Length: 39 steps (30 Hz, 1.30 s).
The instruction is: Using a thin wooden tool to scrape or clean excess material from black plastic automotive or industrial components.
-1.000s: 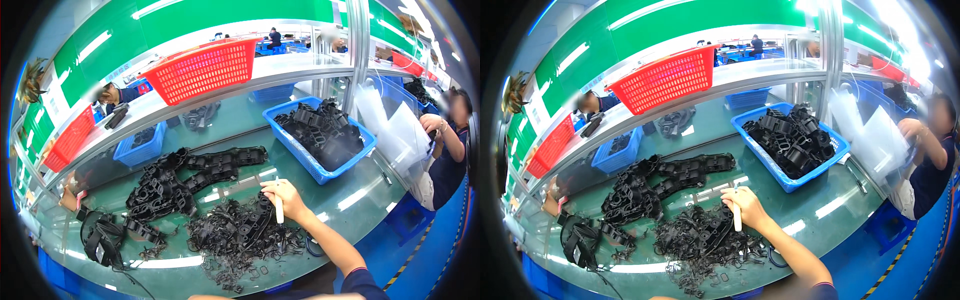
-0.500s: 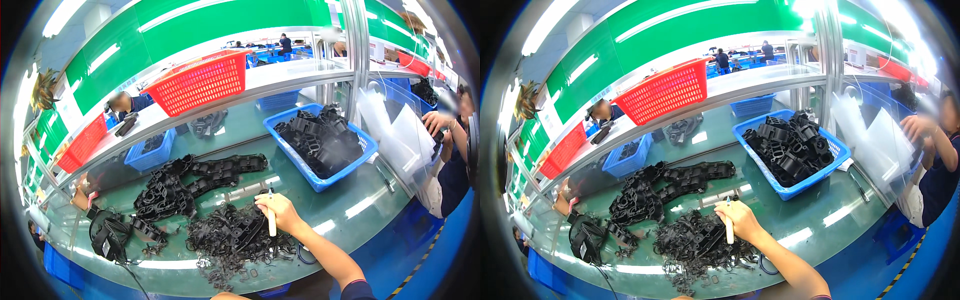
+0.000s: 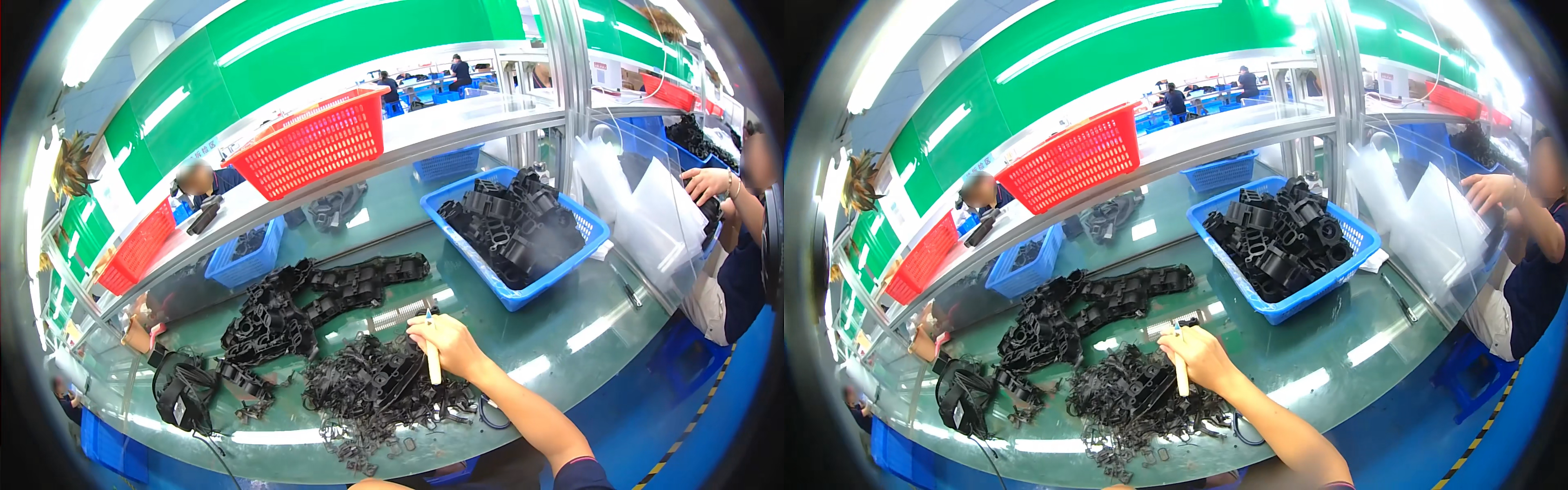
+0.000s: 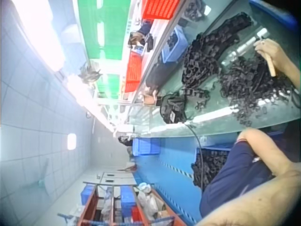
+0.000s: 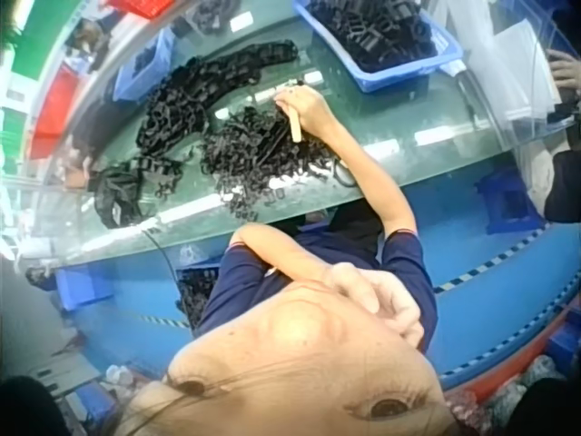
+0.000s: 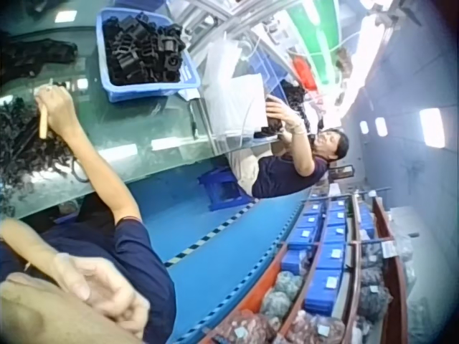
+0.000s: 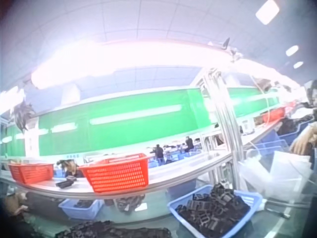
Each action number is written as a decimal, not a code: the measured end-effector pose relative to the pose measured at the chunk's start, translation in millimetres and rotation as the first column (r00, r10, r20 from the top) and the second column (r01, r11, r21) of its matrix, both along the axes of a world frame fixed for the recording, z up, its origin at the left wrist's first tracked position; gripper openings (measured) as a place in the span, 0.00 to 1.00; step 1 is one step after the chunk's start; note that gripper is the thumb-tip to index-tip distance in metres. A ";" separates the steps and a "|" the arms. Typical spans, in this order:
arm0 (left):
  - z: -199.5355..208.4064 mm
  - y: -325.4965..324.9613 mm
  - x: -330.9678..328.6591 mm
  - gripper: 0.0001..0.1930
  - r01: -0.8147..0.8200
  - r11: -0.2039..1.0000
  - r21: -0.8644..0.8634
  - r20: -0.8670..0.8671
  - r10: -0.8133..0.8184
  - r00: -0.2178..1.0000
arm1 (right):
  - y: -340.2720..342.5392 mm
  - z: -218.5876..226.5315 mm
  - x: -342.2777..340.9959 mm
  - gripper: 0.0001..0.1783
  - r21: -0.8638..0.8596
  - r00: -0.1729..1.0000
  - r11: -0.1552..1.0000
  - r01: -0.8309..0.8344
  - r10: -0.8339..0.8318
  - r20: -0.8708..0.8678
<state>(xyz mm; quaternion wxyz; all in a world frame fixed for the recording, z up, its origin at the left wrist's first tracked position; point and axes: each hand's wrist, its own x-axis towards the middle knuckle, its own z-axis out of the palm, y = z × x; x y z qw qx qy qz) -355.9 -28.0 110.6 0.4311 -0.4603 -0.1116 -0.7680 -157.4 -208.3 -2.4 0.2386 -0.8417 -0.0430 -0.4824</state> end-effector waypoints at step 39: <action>-123.6 -23.5 319.6 0.24 -0.102 0.461 -0.882 0.000 -0.216 -0.976 | -9.6 -41.0 14.3 0.37 0.118 0.953 0.985 0.125 -0.086 -0.290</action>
